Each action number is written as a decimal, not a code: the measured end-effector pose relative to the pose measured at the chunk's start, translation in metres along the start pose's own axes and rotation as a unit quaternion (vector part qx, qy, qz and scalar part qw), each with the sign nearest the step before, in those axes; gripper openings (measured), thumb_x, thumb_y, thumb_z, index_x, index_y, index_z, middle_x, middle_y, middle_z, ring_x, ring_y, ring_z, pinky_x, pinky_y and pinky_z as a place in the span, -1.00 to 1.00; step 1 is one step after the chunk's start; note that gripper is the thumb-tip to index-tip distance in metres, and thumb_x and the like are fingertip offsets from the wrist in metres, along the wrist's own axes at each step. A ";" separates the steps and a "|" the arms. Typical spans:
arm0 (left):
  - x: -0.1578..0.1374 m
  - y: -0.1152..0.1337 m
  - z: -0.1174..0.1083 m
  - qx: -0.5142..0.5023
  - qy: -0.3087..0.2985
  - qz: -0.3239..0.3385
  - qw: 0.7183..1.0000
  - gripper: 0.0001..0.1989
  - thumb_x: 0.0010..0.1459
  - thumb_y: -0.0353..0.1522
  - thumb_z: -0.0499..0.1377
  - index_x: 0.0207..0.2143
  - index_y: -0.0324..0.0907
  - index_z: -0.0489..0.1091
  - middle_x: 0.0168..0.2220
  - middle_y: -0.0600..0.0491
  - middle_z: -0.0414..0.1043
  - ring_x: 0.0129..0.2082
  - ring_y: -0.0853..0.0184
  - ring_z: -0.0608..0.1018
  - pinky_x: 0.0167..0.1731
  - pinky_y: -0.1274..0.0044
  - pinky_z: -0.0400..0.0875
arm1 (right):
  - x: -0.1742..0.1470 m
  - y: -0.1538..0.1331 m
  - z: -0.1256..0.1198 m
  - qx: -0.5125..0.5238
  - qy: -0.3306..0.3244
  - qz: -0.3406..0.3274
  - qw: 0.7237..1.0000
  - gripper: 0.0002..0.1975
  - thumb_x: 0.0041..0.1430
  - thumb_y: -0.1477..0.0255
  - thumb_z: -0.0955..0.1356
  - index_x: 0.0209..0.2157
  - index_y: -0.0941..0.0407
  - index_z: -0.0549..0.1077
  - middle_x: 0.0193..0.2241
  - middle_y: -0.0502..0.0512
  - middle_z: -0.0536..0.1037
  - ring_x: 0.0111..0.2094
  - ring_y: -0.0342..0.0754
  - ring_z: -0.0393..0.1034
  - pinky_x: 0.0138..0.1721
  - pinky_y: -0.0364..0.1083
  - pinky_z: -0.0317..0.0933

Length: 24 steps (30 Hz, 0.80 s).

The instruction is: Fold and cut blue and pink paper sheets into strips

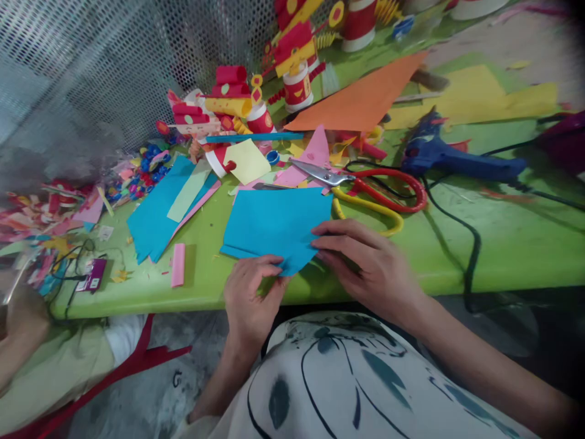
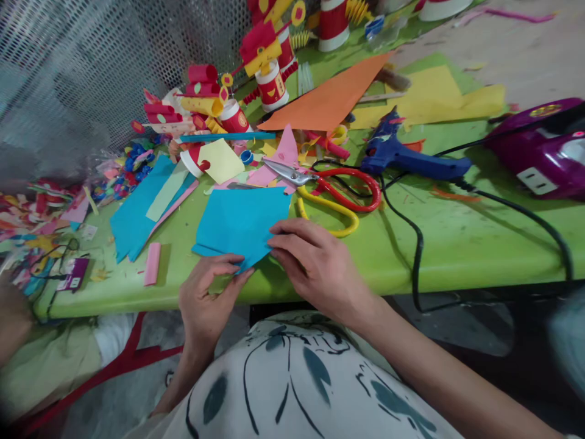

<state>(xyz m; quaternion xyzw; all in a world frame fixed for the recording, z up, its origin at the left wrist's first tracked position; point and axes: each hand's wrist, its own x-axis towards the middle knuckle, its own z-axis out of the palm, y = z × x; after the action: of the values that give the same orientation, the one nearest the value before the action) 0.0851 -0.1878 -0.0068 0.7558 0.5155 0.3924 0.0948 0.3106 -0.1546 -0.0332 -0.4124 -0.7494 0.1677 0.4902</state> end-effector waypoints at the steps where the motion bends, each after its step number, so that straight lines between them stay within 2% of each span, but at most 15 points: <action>1: -0.001 0.000 0.000 -0.006 -0.002 -0.003 1.000 -0.84 0.28 -0.45 0.43 -0.25 -0.08 0.51 -0.16 0.09 0.74 -0.13 0.28 0.74 -0.09 0.42 0.60 | 0.000 0.000 0.000 -0.002 0.000 -0.002 1.000 -0.83 0.41 0.51 0.41 -0.04 0.00 0.60 0.03 0.14 0.69 0.01 0.00 0.65 0.06 0.03 0.59; 7: -0.006 0.003 -0.004 -0.020 -0.016 0.005 1.000 -0.88 0.33 -0.48 0.38 -0.15 -0.10 0.58 -0.08 0.04 0.76 -0.09 0.29 0.78 -0.03 0.44 0.67 | 0.001 0.000 -0.001 -0.009 0.008 -0.007 1.000 -0.83 0.40 0.52 0.42 -0.05 0.02 0.60 0.02 0.14 0.69 0.01 -0.03 0.65 0.07 -0.01 0.58; 16: -0.010 0.004 -0.003 0.033 0.012 0.051 0.998 -0.84 0.32 -0.55 0.35 -0.14 -0.13 0.58 -0.13 0.00 0.76 -0.11 0.28 0.78 -0.04 0.39 0.70 | 0.000 0.000 -0.003 -0.004 0.005 -0.005 1.000 -0.84 0.41 0.51 0.41 -0.07 0.01 0.61 0.00 0.14 0.70 -0.01 -0.02 0.65 0.05 0.00 0.57; 24: -0.004 0.005 -0.005 0.048 -0.019 0.050 0.997 -0.91 0.41 -0.48 0.31 -0.10 -0.13 0.58 -0.11 0.02 0.74 -0.08 0.28 0.74 -0.02 0.41 0.62 | -0.002 0.003 -0.002 -0.024 -0.011 0.012 1.000 -0.81 0.44 0.46 0.37 -0.04 -0.02 0.61 0.05 0.15 0.68 0.03 0.01 0.63 0.08 0.05 0.52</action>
<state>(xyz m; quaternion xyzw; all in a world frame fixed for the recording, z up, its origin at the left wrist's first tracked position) 0.0849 -0.1948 -0.0029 0.7919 0.4933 0.3567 0.0485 0.3139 -0.1547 -0.0361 -0.4309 -0.7539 0.1599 0.4694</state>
